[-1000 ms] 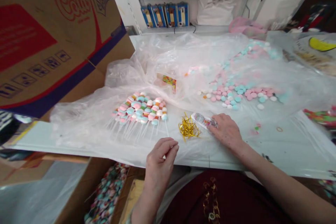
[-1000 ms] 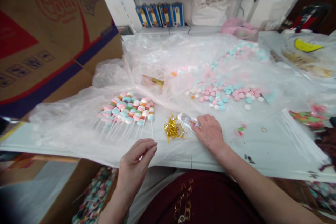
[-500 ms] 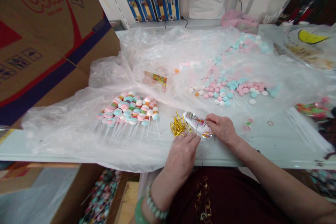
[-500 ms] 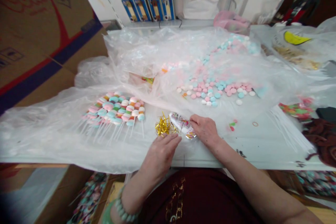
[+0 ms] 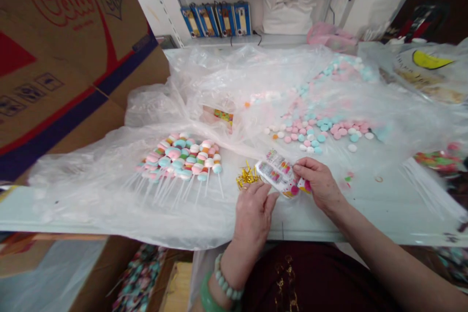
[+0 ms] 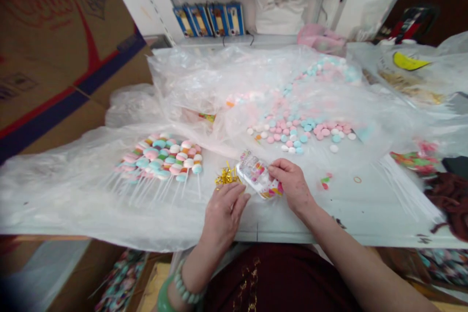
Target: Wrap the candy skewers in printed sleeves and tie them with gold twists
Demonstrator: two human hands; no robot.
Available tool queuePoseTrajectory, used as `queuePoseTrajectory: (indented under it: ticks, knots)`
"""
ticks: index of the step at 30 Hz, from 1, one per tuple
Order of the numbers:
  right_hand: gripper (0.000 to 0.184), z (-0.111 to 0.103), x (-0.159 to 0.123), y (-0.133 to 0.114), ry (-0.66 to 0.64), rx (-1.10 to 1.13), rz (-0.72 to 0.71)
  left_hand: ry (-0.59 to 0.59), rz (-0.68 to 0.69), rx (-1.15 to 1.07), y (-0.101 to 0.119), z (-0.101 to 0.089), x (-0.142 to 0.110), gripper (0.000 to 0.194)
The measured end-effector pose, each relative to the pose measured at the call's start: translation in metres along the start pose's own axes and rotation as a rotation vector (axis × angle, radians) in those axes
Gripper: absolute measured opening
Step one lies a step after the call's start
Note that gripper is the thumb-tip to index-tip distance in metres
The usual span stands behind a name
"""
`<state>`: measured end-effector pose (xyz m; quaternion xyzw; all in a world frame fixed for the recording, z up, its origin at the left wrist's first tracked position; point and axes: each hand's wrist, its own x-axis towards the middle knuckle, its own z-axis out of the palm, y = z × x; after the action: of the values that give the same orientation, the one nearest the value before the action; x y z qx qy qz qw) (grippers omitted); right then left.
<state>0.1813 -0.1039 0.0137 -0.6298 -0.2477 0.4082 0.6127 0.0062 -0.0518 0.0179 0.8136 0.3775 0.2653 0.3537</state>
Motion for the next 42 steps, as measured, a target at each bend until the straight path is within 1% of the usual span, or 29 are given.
queuePoseTrajectory:
  ticks: [2,4,5,6,8,10,13,14,16,18,20,22,26,28,29,31,33,35,37,39,42]
  knots:
    - [0.023,0.017,-0.008,-0.003,-0.057,0.078,0.044,0.003,-0.221,-0.435,0.006,-0.005,0.000,0.023]
    - [0.024,0.037,-0.016,-0.004,-0.101,0.058,0.060,-0.017,-0.437,-0.818,0.011,-0.011,0.000,0.027]
    - [0.024,0.047,-0.020,-0.003,-0.116,0.016,0.053,-0.004,-0.512,-0.959,0.012,-0.014,-0.001,0.027]
    - [0.024,0.058,-0.024,-0.003,-0.132,-0.043,0.036,0.035,-0.564,-1.064,0.012,-0.017,-0.002,0.027]
    - [0.025,0.078,-0.031,-0.002,-0.175,-0.184,-0.021,0.164,-0.623,-1.187,0.007,-0.024,-0.006,0.026]
    - [0.026,0.096,-0.036,-0.001,-0.245,-0.298,-0.081,0.289,-0.646,-1.224,-0.004,-0.034,-0.011,0.024]
    - [0.028,0.118,-0.036,-0.001,-0.394,-0.414,-0.127,0.477,-0.646,-1.191,-0.029,-0.055,-0.019,0.024]
    - [0.026,0.125,-0.035,0.000,-0.423,-0.472,-0.142,0.542,-0.650,-1.186,-0.038,-0.063,-0.022,0.025]
    - [0.021,0.138,-0.030,0.003,-0.412,-0.645,-0.204,0.633,-0.672,-1.218,-0.053,-0.077,-0.026,0.028]
    - [0.014,0.150,-0.025,0.005,-0.346,-0.849,-0.309,0.702,-0.689,-1.250,-0.063,-0.089,-0.028,0.030]
    - [0.014,0.162,-0.022,0.003,-0.298,-0.980,-0.406,0.747,-0.680,-1.244,-0.067,-0.095,-0.030,0.030]
    - [0.017,0.171,-0.022,-0.001,-0.287,-0.993,-0.439,0.782,-0.646,-1.224,-0.068,-0.098,-0.030,0.029]
    - [0.024,0.184,-0.027,-0.009,-0.375,-0.868,-0.337,0.839,-0.563,-1.192,-0.070,-0.099,-0.030,0.027]
    - [0.025,0.191,-0.027,-0.009,-0.400,-0.891,-0.326,0.895,-0.544,-1.146,-0.072,-0.100,-0.031,0.029]
    - [0.026,0.195,-0.027,-0.007,-0.390,-0.933,-0.336,0.924,-0.544,-1.122,-0.072,-0.102,-0.031,0.030]
    - [0.030,0.205,-0.023,-0.004,-0.351,-1.048,-0.357,0.969,-0.562,-1.091,-0.073,-0.105,-0.032,0.032]
    - [0.034,0.218,-0.019,-0.001,-0.342,-1.154,-0.381,1.001,-0.607,-1.099,-0.073,-0.109,-0.033,0.031]
    - [0.034,0.229,-0.017,0.002,-0.379,-1.223,-0.450,1.032,-0.650,-1.128,-0.073,-0.113,-0.034,0.030]
    - [0.033,0.236,-0.017,0.004,-0.432,-1.268,-0.529,1.037,-0.675,-1.162,-0.073,-0.116,-0.036,0.028]
    - [0.033,0.238,-0.017,0.006,-0.468,-1.316,-0.561,1.024,-0.681,-1.185,-0.075,-0.118,-0.038,0.028]
    - [0.032,0.231,-0.014,0.008,-0.480,-1.354,-0.569,1.019,-0.689,-1.187,-0.079,-0.118,-0.040,0.029]
